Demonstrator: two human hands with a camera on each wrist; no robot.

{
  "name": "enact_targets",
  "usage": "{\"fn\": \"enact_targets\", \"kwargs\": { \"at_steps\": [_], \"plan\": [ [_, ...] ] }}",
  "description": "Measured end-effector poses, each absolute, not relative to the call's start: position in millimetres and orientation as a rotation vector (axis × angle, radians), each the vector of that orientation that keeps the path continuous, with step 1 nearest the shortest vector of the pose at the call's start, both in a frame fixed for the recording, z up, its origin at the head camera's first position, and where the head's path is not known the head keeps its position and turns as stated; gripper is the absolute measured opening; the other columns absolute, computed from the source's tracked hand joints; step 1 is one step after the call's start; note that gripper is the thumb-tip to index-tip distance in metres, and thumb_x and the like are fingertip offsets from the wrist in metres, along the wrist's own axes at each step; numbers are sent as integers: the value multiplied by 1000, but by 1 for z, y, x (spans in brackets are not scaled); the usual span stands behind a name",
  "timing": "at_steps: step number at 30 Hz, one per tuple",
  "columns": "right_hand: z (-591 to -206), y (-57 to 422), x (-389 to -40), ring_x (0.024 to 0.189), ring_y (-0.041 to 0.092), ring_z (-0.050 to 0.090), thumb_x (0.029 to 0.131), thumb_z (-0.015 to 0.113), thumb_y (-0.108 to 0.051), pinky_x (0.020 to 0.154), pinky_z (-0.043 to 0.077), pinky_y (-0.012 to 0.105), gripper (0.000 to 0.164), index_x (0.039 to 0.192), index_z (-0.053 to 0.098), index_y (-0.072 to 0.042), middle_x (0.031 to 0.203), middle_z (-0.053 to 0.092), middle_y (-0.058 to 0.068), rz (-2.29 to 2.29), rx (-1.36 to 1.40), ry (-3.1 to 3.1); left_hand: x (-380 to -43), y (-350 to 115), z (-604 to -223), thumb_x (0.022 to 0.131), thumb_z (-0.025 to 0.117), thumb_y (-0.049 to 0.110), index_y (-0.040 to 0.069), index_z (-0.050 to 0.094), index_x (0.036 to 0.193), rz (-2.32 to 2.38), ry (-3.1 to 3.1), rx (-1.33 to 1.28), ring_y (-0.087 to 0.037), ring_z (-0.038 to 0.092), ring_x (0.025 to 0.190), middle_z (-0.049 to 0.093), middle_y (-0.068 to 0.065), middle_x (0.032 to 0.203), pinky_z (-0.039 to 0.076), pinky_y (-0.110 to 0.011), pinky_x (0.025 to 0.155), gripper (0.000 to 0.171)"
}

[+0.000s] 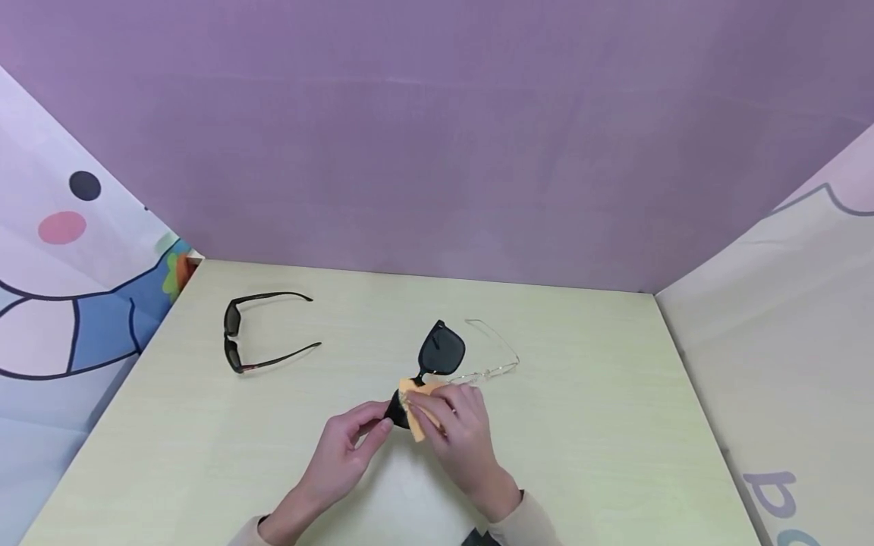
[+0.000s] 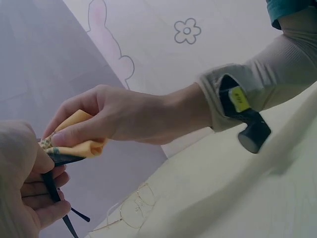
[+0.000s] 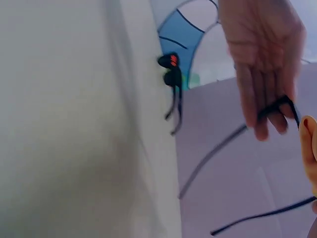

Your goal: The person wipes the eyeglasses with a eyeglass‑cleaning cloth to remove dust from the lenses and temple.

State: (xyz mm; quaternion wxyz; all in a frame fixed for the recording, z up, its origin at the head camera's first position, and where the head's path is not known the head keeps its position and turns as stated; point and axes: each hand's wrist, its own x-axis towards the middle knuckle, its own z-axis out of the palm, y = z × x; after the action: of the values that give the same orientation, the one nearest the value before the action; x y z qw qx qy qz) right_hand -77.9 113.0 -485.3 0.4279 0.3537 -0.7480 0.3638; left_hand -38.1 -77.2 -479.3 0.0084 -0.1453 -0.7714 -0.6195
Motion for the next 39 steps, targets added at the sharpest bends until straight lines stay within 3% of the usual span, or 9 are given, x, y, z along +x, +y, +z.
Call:
{"fn": "enact_targets", "kwargs": {
  "at_steps": [5, 13, 21, 29, 39],
  "plan": [
    [-485, 111, -77, 74, 16, 56, 102, 66, -23, 69, 38, 25, 21, 98, 78, -6, 86, 65, 3, 881, 960, -1839, -40, -78, -479, 99, 64, 0, 4, 74, 114, -1920, -2373, -500, -19, 72, 105, 75, -8, 114, 60, -33, 95, 19],
    [-479, 121, -84, 73, 19, 52, 102, 66, -23, 70, 36, 27, 23, 99, 77, -3, 86, 66, 5, 942, 826, -1886, -39, -78, -476, 100, 65, 6, 8, 76, 113, -1986, -2414, -413, -17, 72, 103, 76, -4, 112, 60, -31, 95, 17],
    [-485, 115, -75, 74, 15, 55, 102, 67, -24, 68, 38, 25, 22, 98, 78, -6, 85, 63, 2, 905, 961, -1863, -38, -77, -473, 99, 64, 0, 4, 75, 114, -1998, -2385, -437, -18, 71, 106, 75, -7, 114, 59, -32, 97, 19],
    [-480, 122, -81, 74, 19, 53, 102, 66, -24, 70, 38, 27, 24, 99, 77, -3, 86, 65, 4, 984, 824, -1901, -37, -78, -470, 100, 65, 4, 8, 76, 112, -2012, -2429, -384, -17, 72, 103, 76, -4, 112, 59, -30, 97, 17],
    [-488, 114, -72, 74, 15, 54, 102, 67, -24, 69, 37, 23, 22, 99, 77, -5, 86, 64, 1, 933, 975, -1882, -39, -80, -473, 97, 64, -3, 0, 74, 114, -1985, -2347, -475, -19, 71, 106, 75, -10, 115, 59, -31, 97, 20]
  ]
}}
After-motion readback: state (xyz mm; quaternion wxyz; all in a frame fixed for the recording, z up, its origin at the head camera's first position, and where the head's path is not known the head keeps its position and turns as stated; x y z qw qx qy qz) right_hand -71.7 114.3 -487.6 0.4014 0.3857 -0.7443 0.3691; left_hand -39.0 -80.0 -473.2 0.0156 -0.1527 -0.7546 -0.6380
